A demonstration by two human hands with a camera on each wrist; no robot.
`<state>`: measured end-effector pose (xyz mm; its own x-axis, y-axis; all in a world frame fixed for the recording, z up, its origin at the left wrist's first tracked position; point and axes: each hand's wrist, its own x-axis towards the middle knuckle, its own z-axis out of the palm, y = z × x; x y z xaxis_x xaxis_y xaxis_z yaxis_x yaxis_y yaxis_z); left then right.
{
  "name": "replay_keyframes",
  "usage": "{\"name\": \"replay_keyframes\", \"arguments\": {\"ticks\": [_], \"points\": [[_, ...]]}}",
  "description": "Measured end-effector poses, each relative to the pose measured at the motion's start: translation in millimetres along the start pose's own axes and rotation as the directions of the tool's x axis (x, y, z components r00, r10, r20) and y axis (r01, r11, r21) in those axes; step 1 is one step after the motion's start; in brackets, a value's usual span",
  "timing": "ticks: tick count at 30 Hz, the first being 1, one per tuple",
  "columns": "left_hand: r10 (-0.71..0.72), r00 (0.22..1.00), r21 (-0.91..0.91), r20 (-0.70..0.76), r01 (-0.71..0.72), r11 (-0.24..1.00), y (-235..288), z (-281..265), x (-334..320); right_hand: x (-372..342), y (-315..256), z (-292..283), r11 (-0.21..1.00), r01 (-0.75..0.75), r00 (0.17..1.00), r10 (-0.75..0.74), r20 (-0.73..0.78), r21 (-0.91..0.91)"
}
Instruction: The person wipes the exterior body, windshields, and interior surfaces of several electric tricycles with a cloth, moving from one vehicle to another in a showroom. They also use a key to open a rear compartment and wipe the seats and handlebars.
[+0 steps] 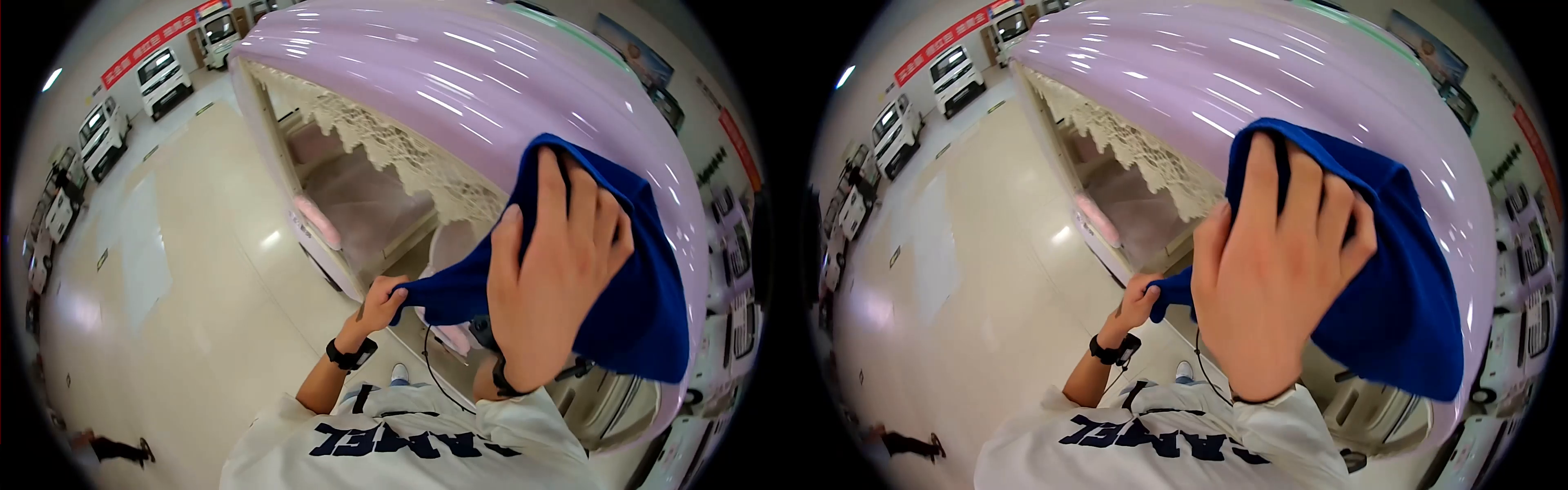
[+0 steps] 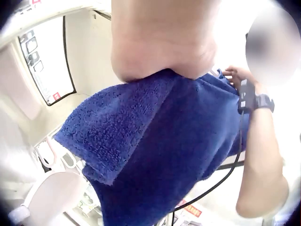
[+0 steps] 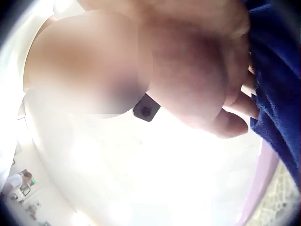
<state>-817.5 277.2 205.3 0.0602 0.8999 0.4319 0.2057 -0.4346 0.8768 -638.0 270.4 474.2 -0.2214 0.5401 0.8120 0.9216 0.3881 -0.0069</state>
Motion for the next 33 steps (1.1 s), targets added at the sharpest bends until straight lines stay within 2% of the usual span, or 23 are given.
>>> {"name": "replay_keyframes", "arguments": {"ticks": [2,3,4,5,6,8,10,11,12,14,15,16,17,18,19,20,21,22,24,26,27,30,33], "points": [[0.100,0.984,-0.057,-0.147,-0.109,0.992,0.2,-13.4,4.3,3.9,-7.4,5.8,1.000,0.016,0.999,-0.016,0.031,0.003],[0.070,0.965,-0.013,-0.255,-0.076,0.997,-2.3,-25.9,4.4,5.5,-10.1,6.9,1.000,0.008,0.998,-0.007,0.057,-0.013],[0.028,0.910,-0.002,-0.414,-0.032,0.999,6.9,-36.6,10.4,6.5,-13.1,9.7,1.000,0.001,0.998,0.000,0.068,-0.013],[0.007,0.869,-0.008,-0.496,-0.013,1.000,13.8,-55.2,21.3,8.0,-16.2,12.2,1.000,0.002,0.997,-0.001,0.077,-0.012],[-0.039,0.865,-0.071,-0.501,0.004,0.997,37.7,-77.3,32.4,9.9,-19.8,14.2,1.000,0.004,0.997,-0.003,0.083,-0.017],[0.087,0.787,-0.141,-0.611,-0.217,0.966,52.6,-114.7,58.7,17.6,-32.3,24.9,1.000,0.016,0.996,-0.014,0.086,-0.025],[0.040,0.747,-0.337,-0.664,-0.346,0.876,91.5,-138.0,81.5,26.3,-52.2,41.2,0.998,-0.018,0.998,0.021,0.053,-0.065],[0.040,0.725,-0.377,-0.687,-0.403,0.834,104.9,-147.9,89.1,31.0,-63.8,51.9,0.994,-0.026,0.998,0.032,0.053,-0.102],[0.053,0.700,-0.446,-0.712,-0.509,0.736,112.2,-154.3,100.1,35.9,-75.2,63.3,0.991,-0.010,0.999,0.015,0.036,-0.136],[0.135,0.695,-0.490,-0.706,-0.617,0.616,125.7,-177.6,130.7,51.5,-99.9,86.1,0.989,-0.003,1.000,0.004,0.009,-0.150],[0.248,0.696,-0.412,-0.674,-0.633,0.656,130.8,-190.1,149.2,61.2,-112.6,98.8,0.986,-0.011,1.000,0.008,-0.018,-0.165],[0.334,0.728,-0.372,-0.598,-0.621,0.690,143.5,-197.9,158.1,69.9,-126.7,107.3,0.984,-0.023,0.999,0.018,-0.028,-0.177],[0.557,0.615,0.000,-0.558,-0.671,0.741,138.5,-207.8,179.0,77.5,-140.4,116.3,0.979,-0.044,0.999,0.038,-0.032,-0.201],[0.728,0.582,0.315,-0.362,-0.658,0.683,132.2,-218.1,195.0,86.3,-152.8,124.9,0.973,-0.063,0.998,0.055,-0.042,-0.223],[0.690,0.691,0.286,-0.214,-0.631,0.721,126.8,-223.0,206.7,93.0,-163.3,135.1,0.968,-0.081,0.997,0.075,-0.033,-0.238],[0.673,0.738,0.478,-0.042,-0.577,0.662,127.4,-226.4,217.8,98.0,-168.5,144.0,0.964,-0.081,0.996,0.073,-0.041,-0.254],[0.706,0.707,0.558,-0.041,-0.570,0.603,122.1,-234.1,224.7,105.3,-181.5,158.6,0.965,-0.076,0.995,0.059,-0.075,-0.250],[0.736,0.670,0.452,-0.099,-0.628,0.633,114.9,-245.1,232.9,112.4,-194.2,171.4,0.967,-0.071,0.993,0.047,-0.105,-0.243],[0.751,0.648,0.517,-0.126,-0.603,0.607,103.4,-265.4,239.3,124.6,-215.5,189.4,0.966,-0.072,0.993,0.048,-0.104,-0.248],[0.754,0.645,0.501,-0.126,-0.614,0.610,94.0,-287.3,249.4,133.1,-235.1,205.0,0.958,-0.099,0.990,0.066,-0.128,-0.271],[0.757,0.642,0.496,-0.125,-0.620,0.608,96.7,-266.4,246.5,123.5,-218.8,199.0,0.955,-0.106,0.988,0.070,-0.137,-0.278],[0.759,0.635,0.489,-0.143,-0.622,0.612,76.1,-311.3,261.3,142.9,-254.1,232.9,0.953,-0.114,0.986,0.074,-0.151,-0.282],[0.759,0.627,0.490,-0.175,-0.613,0.620,45.1,-384.2,280.2,174.0,-318.3,279.6,0.958,-0.124,0.984,0.085,-0.155,-0.258]]}}
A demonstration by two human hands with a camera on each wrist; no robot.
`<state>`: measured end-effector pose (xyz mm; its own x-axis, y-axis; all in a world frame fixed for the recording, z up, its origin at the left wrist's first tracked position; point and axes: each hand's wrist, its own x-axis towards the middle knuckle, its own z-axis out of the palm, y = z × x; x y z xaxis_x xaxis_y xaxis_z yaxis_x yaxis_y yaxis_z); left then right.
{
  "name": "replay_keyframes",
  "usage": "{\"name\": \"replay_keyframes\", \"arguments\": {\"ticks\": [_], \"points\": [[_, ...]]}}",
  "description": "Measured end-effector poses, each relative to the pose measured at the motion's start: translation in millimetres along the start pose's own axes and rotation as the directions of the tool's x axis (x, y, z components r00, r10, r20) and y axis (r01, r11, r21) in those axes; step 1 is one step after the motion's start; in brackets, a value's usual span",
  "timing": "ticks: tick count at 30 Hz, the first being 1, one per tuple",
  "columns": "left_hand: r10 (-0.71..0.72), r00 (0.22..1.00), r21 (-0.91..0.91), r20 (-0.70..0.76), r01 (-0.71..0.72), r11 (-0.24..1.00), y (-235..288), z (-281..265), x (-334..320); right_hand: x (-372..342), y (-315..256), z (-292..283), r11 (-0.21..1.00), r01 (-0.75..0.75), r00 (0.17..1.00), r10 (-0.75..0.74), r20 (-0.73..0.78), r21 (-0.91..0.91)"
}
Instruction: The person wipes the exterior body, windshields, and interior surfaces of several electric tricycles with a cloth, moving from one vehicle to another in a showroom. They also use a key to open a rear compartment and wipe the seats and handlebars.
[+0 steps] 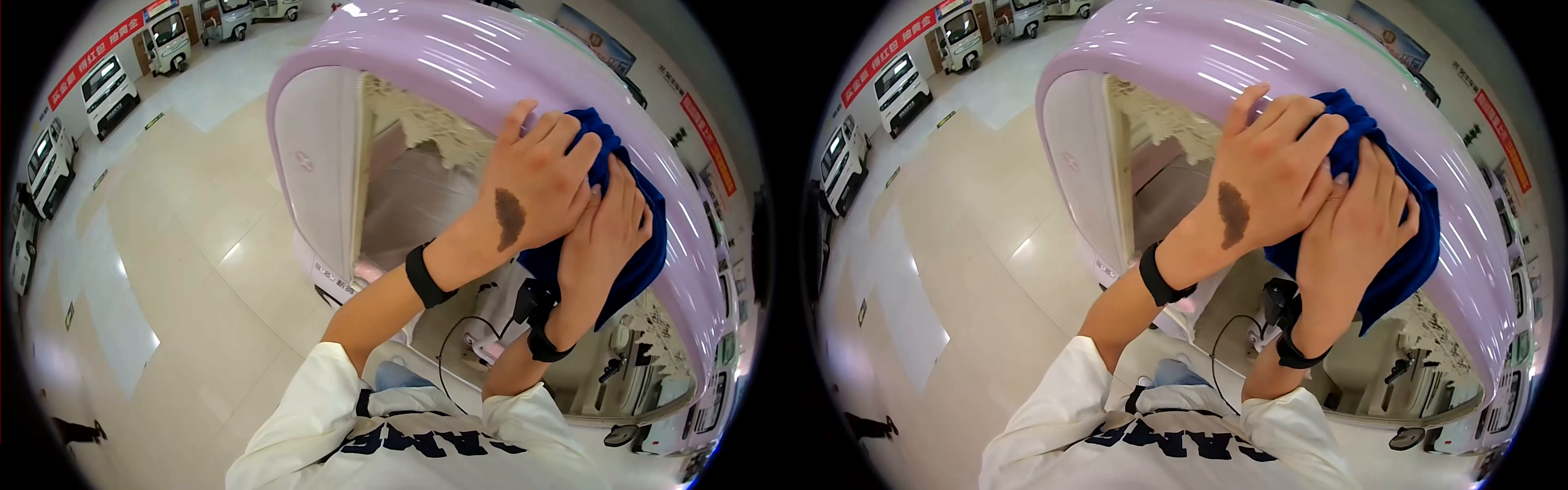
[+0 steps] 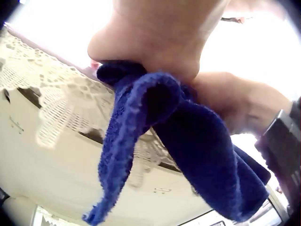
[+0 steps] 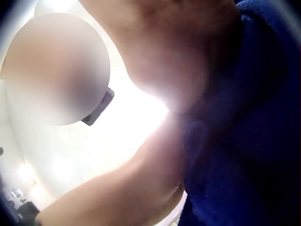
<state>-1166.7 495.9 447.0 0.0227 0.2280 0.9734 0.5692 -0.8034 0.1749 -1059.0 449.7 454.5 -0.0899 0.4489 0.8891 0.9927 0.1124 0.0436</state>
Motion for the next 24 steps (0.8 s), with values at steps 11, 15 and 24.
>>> {"name": "replay_keyframes", "arguments": {"ticks": [11,15,24], "points": [[0.053,0.998,0.011,-0.030,-0.053,0.999,-37.7,-6.2,1.5,5.0,-30.6,26.9,0.993,-0.088,0.994,0.093,-0.061,0.076],[0.078,0.996,-0.031,0.038,-0.077,0.997,-59.9,-25.0,5.2,16.1,-60.9,32.0,0.980,-0.154,0.985,0.162,-0.059,0.123],[0.040,0.995,0.036,0.091,-0.044,0.998,-119.8,-66.8,5.4,34.0,-116.1,57.2,0.990,-0.104,0.995,0.103,0.011,0.096]]}}
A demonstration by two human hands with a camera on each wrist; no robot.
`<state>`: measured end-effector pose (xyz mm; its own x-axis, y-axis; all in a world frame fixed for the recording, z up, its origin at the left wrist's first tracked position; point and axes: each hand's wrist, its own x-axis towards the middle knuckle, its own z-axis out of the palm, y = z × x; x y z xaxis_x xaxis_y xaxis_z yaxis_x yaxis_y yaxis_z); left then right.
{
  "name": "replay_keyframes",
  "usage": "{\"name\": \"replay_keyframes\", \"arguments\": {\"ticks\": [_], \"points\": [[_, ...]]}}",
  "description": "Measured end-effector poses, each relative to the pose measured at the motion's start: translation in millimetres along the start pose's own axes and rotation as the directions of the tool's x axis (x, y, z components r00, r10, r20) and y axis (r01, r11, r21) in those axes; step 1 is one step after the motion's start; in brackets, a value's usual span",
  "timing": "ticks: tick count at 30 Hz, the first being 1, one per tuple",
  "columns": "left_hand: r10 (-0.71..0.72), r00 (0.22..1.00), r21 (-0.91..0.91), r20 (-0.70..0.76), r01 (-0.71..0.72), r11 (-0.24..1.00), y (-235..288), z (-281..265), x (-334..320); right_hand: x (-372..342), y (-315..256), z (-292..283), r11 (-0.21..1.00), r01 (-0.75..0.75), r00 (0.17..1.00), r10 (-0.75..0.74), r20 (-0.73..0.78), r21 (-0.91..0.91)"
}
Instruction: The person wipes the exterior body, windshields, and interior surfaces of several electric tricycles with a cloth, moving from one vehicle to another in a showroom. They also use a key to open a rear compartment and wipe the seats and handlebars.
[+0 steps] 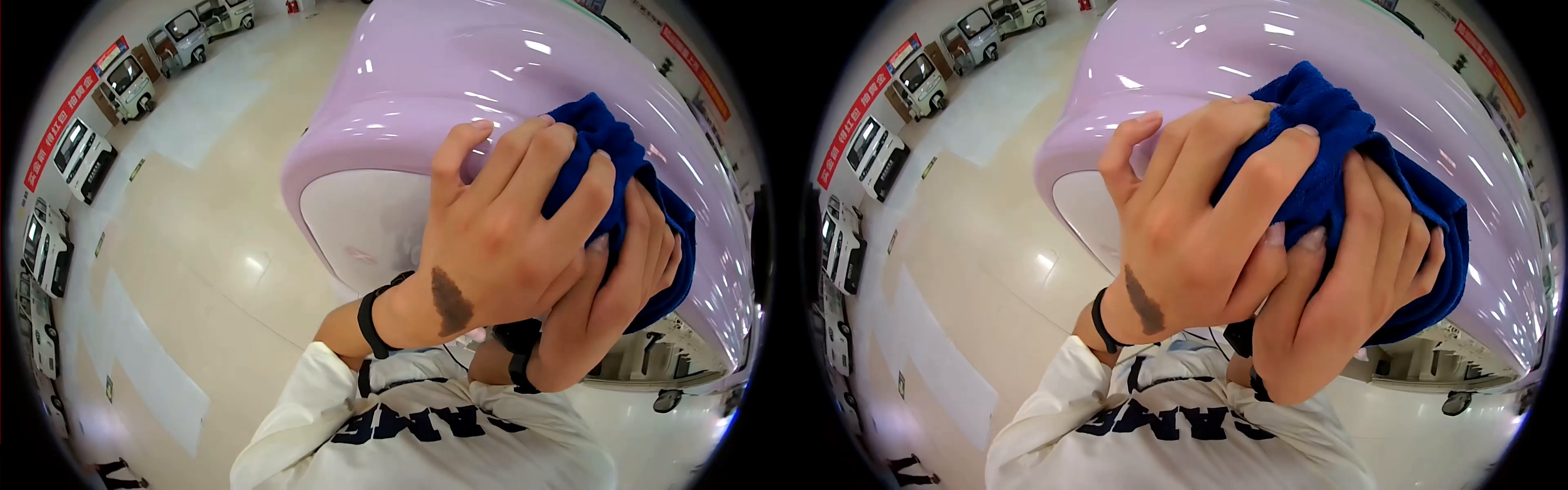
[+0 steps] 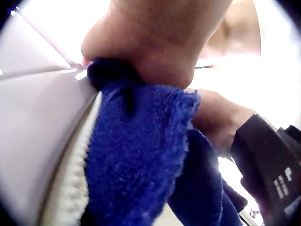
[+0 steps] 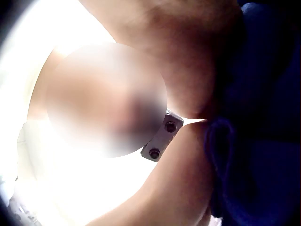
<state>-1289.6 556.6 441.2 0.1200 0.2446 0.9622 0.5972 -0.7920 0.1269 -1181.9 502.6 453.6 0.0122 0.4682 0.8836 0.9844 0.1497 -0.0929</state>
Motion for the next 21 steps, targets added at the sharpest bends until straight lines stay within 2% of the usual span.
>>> {"name": "replay_keyframes", "arguments": {"ticks": [5,8,9,12,16,19,21], "points": [[-0.029,0.997,-0.020,-0.075,0.028,0.999,-15.5,-6.3,-10.3,2.2,-9.1,1.4,0.998,0.059,0.996,-0.057,0.071,-0.022],[-0.092,0.979,-0.078,-0.180,0.079,0.994,-16.3,-2.2,-13.4,-1.7,-18.0,4.6,0.999,-0.003,0.996,0.006,0.085,-0.044],[-0.104,0.982,-0.096,-0.159,0.089,0.991,-16.9,-4.6,-14.5,-2.9,-22.2,6.2,0.996,-0.041,0.996,0.047,0.075,-0.079],[-0.103,0.985,-0.134,-0.136,0.085,0.987,-26.1,-6.7,-19.8,-3.3,-23.1,18.8,0.999,-0.004,1.000,0.005,0.030,-0.034],[-0.162,0.982,-0.177,-0.100,0.143,0.974,-32.2,-19.3,-21.1,-2.6,-48.1,37.8,0.999,-0.007,1.000,0.007,0.007,-0.038],[-0.194,0.978,-0.196,-0.077,0.176,0.965,-52.8,-31.6,-25.6,-3.4,-73.4,59.1,0.999,-0.007,0.997,0.004,-0.076,-0.041],[-0.159,0.984,-0.118,-0.079,0.149,0.982,-76.9,-42.7,-33.5,-3.6,-91.2,70.8,0.998,-0.019,0.993,0.012,-0.121,-0.053]]}}
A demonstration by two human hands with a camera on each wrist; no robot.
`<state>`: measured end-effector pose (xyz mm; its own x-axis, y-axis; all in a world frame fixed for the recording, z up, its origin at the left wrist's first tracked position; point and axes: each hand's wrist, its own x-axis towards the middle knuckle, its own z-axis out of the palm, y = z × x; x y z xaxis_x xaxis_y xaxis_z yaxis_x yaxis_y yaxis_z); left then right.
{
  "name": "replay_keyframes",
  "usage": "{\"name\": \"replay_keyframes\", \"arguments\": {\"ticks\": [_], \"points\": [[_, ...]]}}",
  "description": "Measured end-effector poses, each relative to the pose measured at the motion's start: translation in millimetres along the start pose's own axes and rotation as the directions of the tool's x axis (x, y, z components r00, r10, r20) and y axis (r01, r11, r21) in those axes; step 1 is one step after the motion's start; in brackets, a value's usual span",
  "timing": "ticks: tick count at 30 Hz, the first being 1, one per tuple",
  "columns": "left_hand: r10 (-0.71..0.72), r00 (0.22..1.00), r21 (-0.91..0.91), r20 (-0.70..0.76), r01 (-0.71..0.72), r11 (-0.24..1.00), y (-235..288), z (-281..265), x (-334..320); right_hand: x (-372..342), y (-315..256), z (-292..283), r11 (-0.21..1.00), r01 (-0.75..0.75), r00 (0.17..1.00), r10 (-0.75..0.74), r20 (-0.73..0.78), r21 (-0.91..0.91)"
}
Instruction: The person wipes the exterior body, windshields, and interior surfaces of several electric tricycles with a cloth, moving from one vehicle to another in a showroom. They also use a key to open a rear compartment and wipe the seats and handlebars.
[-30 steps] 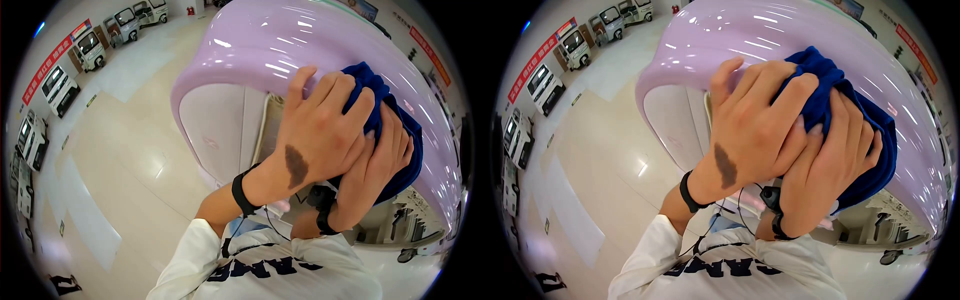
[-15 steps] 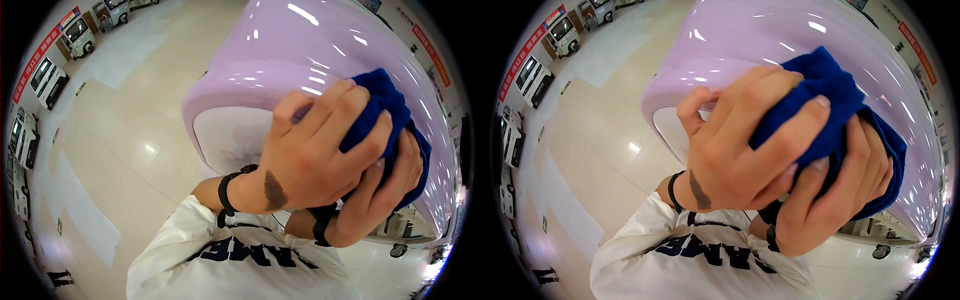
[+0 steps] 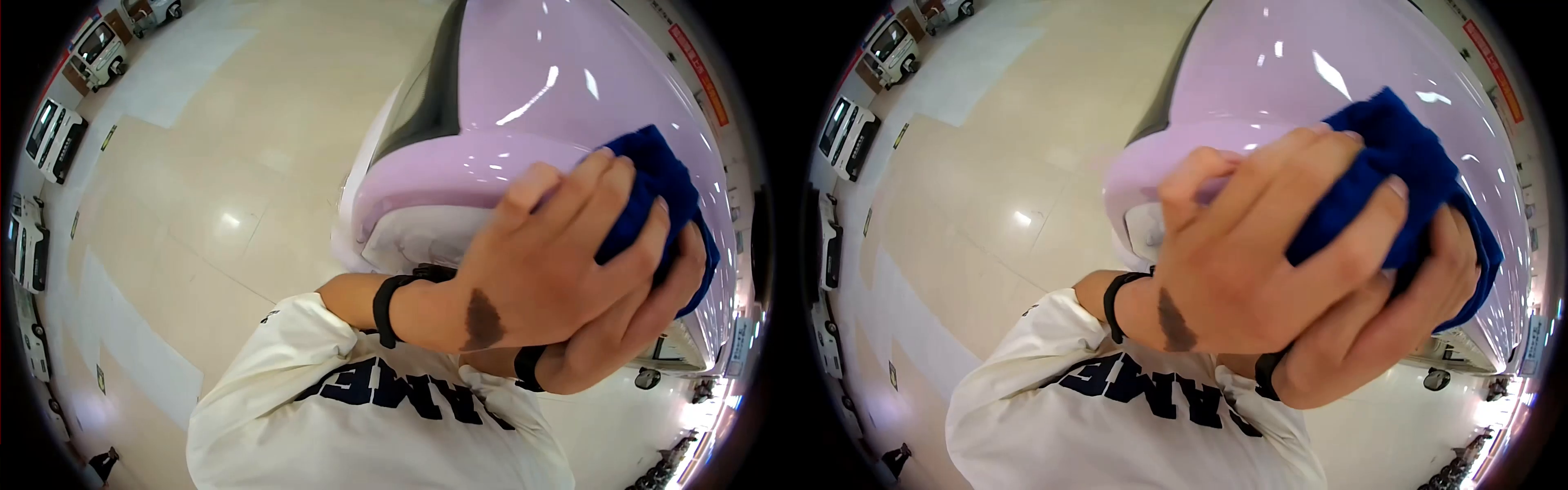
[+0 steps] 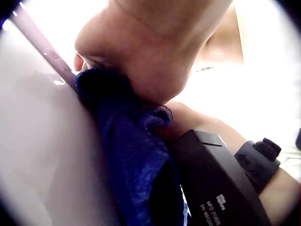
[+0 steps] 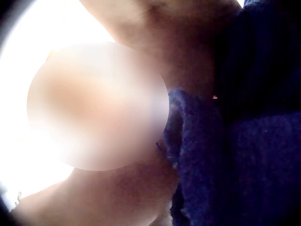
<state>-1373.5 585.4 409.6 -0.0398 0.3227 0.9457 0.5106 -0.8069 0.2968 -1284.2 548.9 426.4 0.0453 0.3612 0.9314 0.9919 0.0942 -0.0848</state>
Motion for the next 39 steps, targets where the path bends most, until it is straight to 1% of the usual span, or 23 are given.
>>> {"name": "replay_keyframes", "arguments": {"ticks": [1,2,4,10,12,14,15,16,18,20,22,24,25,26,28,30,31,32,33,35,36,38,39], "points": [[-0.044,0.999,-0.031,-0.006,0.044,0.999,-8.2,-7.6,-0.9,9.6,-9.3,-8.3,1.000,0.000,0.990,-0.005,0.140,0.031],[-0.050,0.999,-0.068,0.014,0.051,0.996,-18.6,-15.1,-2.3,8.8,-16.5,-4.5,1.000,0.002,0.989,-0.005,0.150,0.020],[-0.064,0.997,-0.092,0.035,0.067,0.993,-36.3,-24.8,-9.3,7.9,-33.6,6.7,0.992,0.124,0.977,-0.116,0.178,-0.036],[-0.026,0.996,-0.100,0.084,0.035,0.994,-90.4,-52.5,-36.9,-4.4,-74.5,29.3,0.974,0.182,0.947,-0.136,0.290,-0.137],[-0.074,0.986,-0.096,0.147,0.088,0.991,-102.6,-66.8,-49.6,-12.4,-81.2,35.6,0.974,0.181,0.942,-0.133,0.309,-0.134],[-0.151,0.967,-0.094,0.206,0.173,0.980,-118.1,-71.2,-67.4,-17.4,-94.8,43.6,0.954,0.241,0.915,-0.163,0.368,-0.177],[-0.183,0.939,-0.144,0.292,0.232,0.962,-128.1,-81.7,-73.0,-21.3,-105.1,48.7,0.949,0.251,0.912,-0.166,0.375,-0.191],[-0.184,0.937,-0.162,0.297,0.239,0.957,-137.8,-84.2,-82.2,-26.8,-104.7,53.9,0.934,0.278,0.917,-0.188,0.353,-0.224],[-0.171,0.942,-0.117,0.289,0.211,0.970,-152.7,-86.4,-102.3,-33.5,-103.5,62.0,0.929,0.287,0.920,-0.199,0.337,-0.233],[-0.220,0.898,-0.043,0.381,0.255,0.966,-161.8,-93.0,-135.5,-49.1,-106.8,74.4,0.935,0.283,0.921,-0.203,0.333,-0.212],[-0.255,0.888,-0.029,0.382,0.287,0.957,-170.9,-95.2,-157.6,-66.2,-116.8,89.1,0.933,0.287,0.925,-0.210,0.318,-0.219],[-0.366,0.813,-0.042,0.453,0.429,0.902,-180.0,-96.7,-180.0,-86.3,-127.6,105.5,0.928,0.317,0.921,-0.253,0.295,-0.195],[-0.372,0.791,-0.059,0.486,0.454,0.889,-187.3,-100.5,-188.1,-100.2,-136.0,113.7,0.913,0.334,0.912,-0.251,0.324,-0.236],[-0.366,0.789,-0.071,0.494,0.456,0.887,-196.6,-103.4,-197.4,-114.2,-145.3,122.7,0.919,0.329,0.914,-0.253,0.317,-0.216],[-0.406,0.544,-0.053,0.734,0.642,0.765,-213.1,-105.2,-217.8,-147.9,-155.5,140.1,0.966,0.231,0.920,-0.178,0.350,-0.116],[-0.488,0.579,-0.027,0.654,0.662,0.749,-223.1,-90.6,-260.3,-182.8,-153.5,154.5,0.973,0.228,0.894,-0.219,0.390,0.023],[-0.500,0.499,-0.024,0.708,0.724,0.689,-228.1,-91.8,-271.8,-207.1,-146.9,158.3,0.981,0.188,0.848,-0.190,0.495,0.054],[-0.488,0.415,-0.011,0.768,0.771,0.637,-237.3,-94.0,-283.2,-228.7,-145.3,164.6,0.972,0.221,0.852,-0.234,0.467,0.084],[-0.451,0.476,-0.045,0.755,0.724,0.688,-248.8,-87.6,-304.3,-246.9,-149.2,169.5,0.973,0.200,0.856,-0.230,0.463,0.114],[-0.390,0.568,-0.135,0.725,0.672,0.728,-255.9,-82.4,-340.1,-273.2,-153.3,167.8,0.974,0.103,0.776,-0.204,0.596,0.199],[-0.371,0.610,-0.192,0.700,0.662,0.724,-256.8,-81.8,-347.8,-294.5,-150.6,171.0,0.974,0.055,0.801,-0.174,0.572,0.220],[-0.442,0.495,-0.186,0.748,0.796,0.576,-248.4,-99.1,-321.8,-321.3,-147.1,167.2,0.974,-0.090,0.757,-0.069,0.650,0.208],[-0.460,0.475,-0.129,0.751,0.787,0.603,-246.5,-98.7,-327.4,-330.0,-146.6,167.4,0.972,-0.105,0.780,-0.050,0.624,0.210]]}}
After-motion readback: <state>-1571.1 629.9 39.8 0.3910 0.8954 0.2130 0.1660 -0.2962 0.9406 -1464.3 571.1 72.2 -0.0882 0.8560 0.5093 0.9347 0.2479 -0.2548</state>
